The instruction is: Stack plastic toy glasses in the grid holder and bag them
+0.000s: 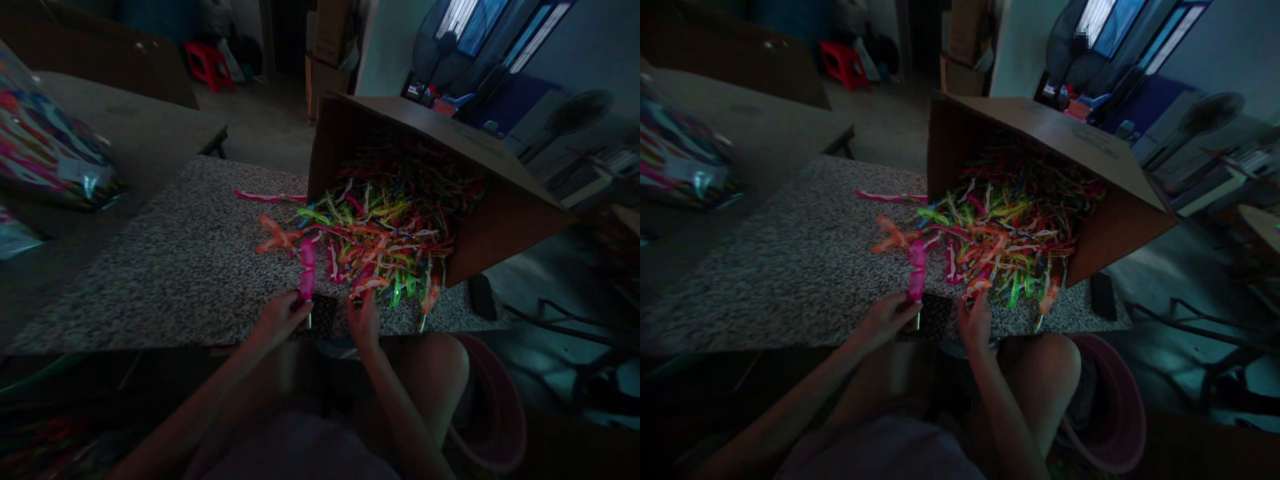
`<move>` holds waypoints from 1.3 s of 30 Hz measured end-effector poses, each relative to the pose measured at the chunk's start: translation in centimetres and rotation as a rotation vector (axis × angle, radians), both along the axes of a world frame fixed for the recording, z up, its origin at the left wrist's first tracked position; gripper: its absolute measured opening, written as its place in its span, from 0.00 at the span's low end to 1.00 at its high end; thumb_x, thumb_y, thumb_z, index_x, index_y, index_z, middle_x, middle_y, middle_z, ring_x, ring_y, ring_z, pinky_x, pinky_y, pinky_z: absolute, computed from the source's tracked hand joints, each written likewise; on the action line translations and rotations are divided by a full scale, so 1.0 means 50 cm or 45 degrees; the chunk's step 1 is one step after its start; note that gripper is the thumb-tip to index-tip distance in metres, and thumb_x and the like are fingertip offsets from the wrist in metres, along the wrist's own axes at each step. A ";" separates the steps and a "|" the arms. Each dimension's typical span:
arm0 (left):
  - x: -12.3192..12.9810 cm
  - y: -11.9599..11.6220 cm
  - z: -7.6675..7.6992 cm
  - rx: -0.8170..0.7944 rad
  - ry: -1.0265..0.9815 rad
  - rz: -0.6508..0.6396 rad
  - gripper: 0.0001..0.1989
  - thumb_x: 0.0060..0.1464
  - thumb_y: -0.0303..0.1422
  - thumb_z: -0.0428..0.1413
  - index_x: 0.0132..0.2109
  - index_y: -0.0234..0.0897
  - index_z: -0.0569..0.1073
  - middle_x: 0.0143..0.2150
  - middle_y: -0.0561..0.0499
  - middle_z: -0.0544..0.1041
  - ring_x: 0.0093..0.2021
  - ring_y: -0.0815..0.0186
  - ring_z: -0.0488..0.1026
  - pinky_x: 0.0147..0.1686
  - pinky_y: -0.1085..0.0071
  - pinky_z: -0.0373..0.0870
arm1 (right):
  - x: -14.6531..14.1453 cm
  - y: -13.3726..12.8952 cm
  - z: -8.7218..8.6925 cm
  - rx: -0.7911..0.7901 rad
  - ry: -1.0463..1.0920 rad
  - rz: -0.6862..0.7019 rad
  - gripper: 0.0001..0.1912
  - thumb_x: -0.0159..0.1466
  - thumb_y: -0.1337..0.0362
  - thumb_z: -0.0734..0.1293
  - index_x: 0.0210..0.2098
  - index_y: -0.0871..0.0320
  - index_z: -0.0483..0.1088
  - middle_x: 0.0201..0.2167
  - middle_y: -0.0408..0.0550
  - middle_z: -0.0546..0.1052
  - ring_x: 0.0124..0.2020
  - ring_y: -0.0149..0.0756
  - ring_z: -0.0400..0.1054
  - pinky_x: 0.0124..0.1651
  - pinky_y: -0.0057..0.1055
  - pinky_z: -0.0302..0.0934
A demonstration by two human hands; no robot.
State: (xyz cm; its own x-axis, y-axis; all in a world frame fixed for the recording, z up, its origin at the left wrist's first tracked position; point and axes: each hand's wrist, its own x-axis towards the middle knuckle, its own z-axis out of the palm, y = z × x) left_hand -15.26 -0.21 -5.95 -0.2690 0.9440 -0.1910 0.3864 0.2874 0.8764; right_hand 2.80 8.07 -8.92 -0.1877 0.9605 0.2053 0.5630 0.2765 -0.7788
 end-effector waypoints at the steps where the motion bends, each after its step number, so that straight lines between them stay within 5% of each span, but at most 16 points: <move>1: -0.018 -0.007 -0.001 0.059 -0.145 0.037 0.18 0.52 0.47 0.52 0.33 0.34 0.70 0.28 0.49 0.76 0.29 0.63 0.74 0.30 0.69 0.70 | 0.001 0.002 0.003 0.002 -0.039 0.014 0.23 0.61 0.52 0.61 0.47 0.64 0.63 0.38 0.59 0.75 0.37 0.43 0.72 0.41 0.36 0.65; 6: -0.078 -0.018 0.003 0.238 -0.243 0.240 0.22 0.44 0.46 0.59 0.41 0.34 0.68 0.33 0.50 0.76 0.32 0.63 0.74 0.33 0.68 0.72 | -0.028 0.004 0.031 -0.087 0.130 0.132 0.18 0.61 0.54 0.62 0.44 0.61 0.65 0.35 0.52 0.76 0.34 0.37 0.72 0.39 0.31 0.66; 11: -0.078 0.027 -0.011 0.286 -0.130 0.110 0.18 0.48 0.46 0.57 0.34 0.34 0.72 0.28 0.52 0.73 0.30 0.66 0.71 0.32 0.71 0.69 | -0.082 -0.001 0.038 -0.230 0.341 0.294 0.13 0.59 0.56 0.65 0.38 0.59 0.65 0.30 0.46 0.76 0.31 0.33 0.72 0.34 0.26 0.66; 15: -0.064 0.064 -0.033 0.301 -0.057 -0.075 0.16 0.47 0.45 0.58 0.33 0.35 0.72 0.29 0.53 0.75 0.31 0.65 0.72 0.34 0.71 0.68 | -0.091 0.003 0.031 -0.239 0.248 0.293 0.12 0.59 0.57 0.65 0.38 0.59 0.64 0.30 0.46 0.76 0.31 0.33 0.72 0.35 0.26 0.65; 20: -0.068 0.072 -0.054 0.367 0.372 -0.298 0.12 0.53 0.41 0.55 0.36 0.37 0.74 0.34 0.50 0.76 0.36 0.63 0.73 0.40 0.69 0.67 | -0.085 0.006 0.028 -0.167 0.120 0.356 0.15 0.60 0.57 0.65 0.42 0.59 0.64 0.32 0.47 0.76 0.32 0.34 0.73 0.36 0.26 0.65; 28: -0.073 0.060 -0.073 0.385 0.360 -0.178 0.16 0.55 0.45 0.51 0.39 0.37 0.74 0.36 0.48 0.77 0.37 0.62 0.73 0.41 0.67 0.69 | -0.106 0.047 0.018 0.035 -0.300 0.634 0.19 0.56 0.61 0.68 0.46 0.57 0.65 0.31 0.44 0.77 0.33 0.35 0.73 0.36 0.25 0.64; 32: -0.074 0.069 -0.063 0.368 0.369 -0.155 0.15 0.51 0.45 0.51 0.37 0.39 0.72 0.37 0.48 0.78 0.37 0.60 0.74 0.42 0.65 0.70 | -0.120 0.035 0.019 -0.004 -0.265 0.626 0.21 0.58 0.62 0.68 0.49 0.58 0.64 0.35 0.45 0.77 0.36 0.35 0.73 0.39 0.27 0.66; 36: -0.063 0.044 -0.018 0.370 0.541 -0.061 0.18 0.49 0.48 0.52 0.42 0.41 0.69 0.40 0.50 0.76 0.40 0.57 0.74 0.42 0.61 0.71 | -0.026 0.026 0.040 0.164 0.014 0.455 0.32 0.57 0.54 0.70 0.57 0.57 0.58 0.48 0.50 0.73 0.48 0.36 0.69 0.48 0.29 0.66; 39: 0.000 0.012 0.018 0.527 0.784 0.376 0.22 0.51 0.51 0.53 0.49 0.46 0.65 0.47 0.51 0.72 0.46 0.55 0.71 0.47 0.56 0.70 | 0.142 0.048 0.073 0.271 -0.073 -0.048 0.26 0.60 0.51 0.66 0.52 0.60 0.62 0.45 0.54 0.72 0.44 0.39 0.69 0.45 0.33 0.66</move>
State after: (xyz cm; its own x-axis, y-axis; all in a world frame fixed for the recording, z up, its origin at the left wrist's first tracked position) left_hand -15.26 0.39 -5.04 -0.4621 0.7791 0.4236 0.7944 0.1514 0.5882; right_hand 9.91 10.49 -5.28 -0.1694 0.9034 0.3939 0.6178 0.4088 -0.6717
